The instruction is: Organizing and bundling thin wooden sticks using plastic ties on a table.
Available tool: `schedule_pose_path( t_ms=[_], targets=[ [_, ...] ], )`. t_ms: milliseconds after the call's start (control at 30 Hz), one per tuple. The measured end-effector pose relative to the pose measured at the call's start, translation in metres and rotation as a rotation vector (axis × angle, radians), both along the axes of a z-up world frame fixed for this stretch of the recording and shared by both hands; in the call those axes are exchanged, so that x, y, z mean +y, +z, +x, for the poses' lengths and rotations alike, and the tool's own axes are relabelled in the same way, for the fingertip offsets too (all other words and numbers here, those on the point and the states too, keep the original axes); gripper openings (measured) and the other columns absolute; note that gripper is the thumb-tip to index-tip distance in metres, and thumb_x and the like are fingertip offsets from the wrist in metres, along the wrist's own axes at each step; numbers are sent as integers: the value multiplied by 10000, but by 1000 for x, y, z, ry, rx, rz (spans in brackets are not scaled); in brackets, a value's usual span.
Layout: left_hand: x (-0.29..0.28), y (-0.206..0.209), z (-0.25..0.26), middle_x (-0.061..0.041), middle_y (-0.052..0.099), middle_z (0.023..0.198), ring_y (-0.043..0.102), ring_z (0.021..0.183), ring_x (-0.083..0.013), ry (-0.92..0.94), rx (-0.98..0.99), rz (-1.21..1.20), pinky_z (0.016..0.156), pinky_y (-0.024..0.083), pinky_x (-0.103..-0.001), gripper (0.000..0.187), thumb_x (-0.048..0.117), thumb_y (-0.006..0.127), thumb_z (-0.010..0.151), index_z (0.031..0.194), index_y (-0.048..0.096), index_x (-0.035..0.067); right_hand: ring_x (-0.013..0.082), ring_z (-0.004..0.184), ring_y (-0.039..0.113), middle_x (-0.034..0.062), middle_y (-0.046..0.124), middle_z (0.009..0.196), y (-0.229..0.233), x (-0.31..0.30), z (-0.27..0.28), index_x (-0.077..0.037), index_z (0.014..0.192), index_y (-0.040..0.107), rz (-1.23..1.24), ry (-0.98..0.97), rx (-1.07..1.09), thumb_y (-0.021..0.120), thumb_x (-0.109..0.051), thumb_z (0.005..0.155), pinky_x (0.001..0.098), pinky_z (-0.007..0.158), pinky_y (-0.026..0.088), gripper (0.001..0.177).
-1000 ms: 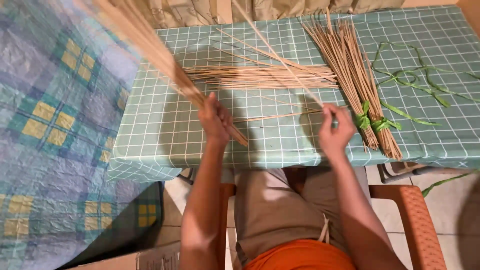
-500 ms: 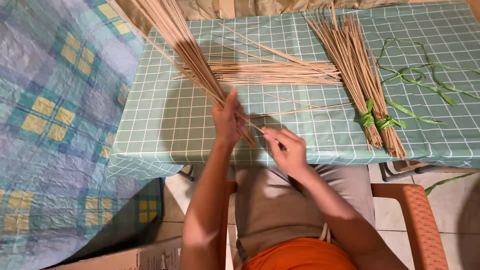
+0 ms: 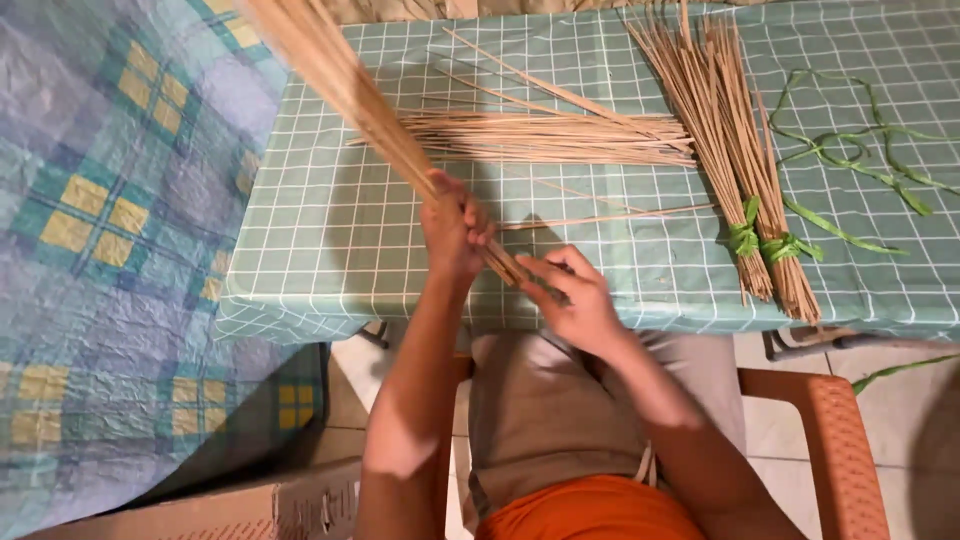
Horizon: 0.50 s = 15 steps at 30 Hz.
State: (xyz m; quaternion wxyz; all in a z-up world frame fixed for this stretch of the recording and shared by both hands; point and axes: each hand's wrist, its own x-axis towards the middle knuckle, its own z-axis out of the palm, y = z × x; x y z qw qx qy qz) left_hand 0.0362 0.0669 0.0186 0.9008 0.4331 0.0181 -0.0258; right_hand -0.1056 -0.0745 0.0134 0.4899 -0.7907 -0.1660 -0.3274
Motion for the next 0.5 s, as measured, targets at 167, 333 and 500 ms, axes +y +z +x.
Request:
schedule_pose_path(
  t_ms=[167, 333, 500],
  targets=[
    [10, 36, -3, 18, 336, 443, 310, 280, -104, 35, 35, -75, 266, 303, -204, 486, 656, 455, 971, 725, 434, 238, 237, 634, 683, 125, 746, 783, 9, -27, 5, -49, 1006, 799, 71, 268, 137, 814, -13, 833, 348, 612, 540, 178],
    [5, 41, -16, 47, 311, 440, 269, 286, -70, 59, 40, -149, 265, 283, -185, 528, 668, 453, 961, 708, 376, 212, 157, 555, 691, 141, 790, 769, 0, -24, 4, -36, 959, 822, 237, 273, 216, 713, 102, 868, 278, 502, 577, 198],
    [-3, 48, -30, 51, 315, 460, 302, 311, -64, -16, 42, -174, 280, 304, -167, 503, 628, 507, 963, 693, 373, 226, 154, 490, 662, 105, 748, 707, -10, -14, 4, -58, 903, 823, 245, 155, 80, 748, 60, 853, 288, 448, 545, 148]
  ],
)
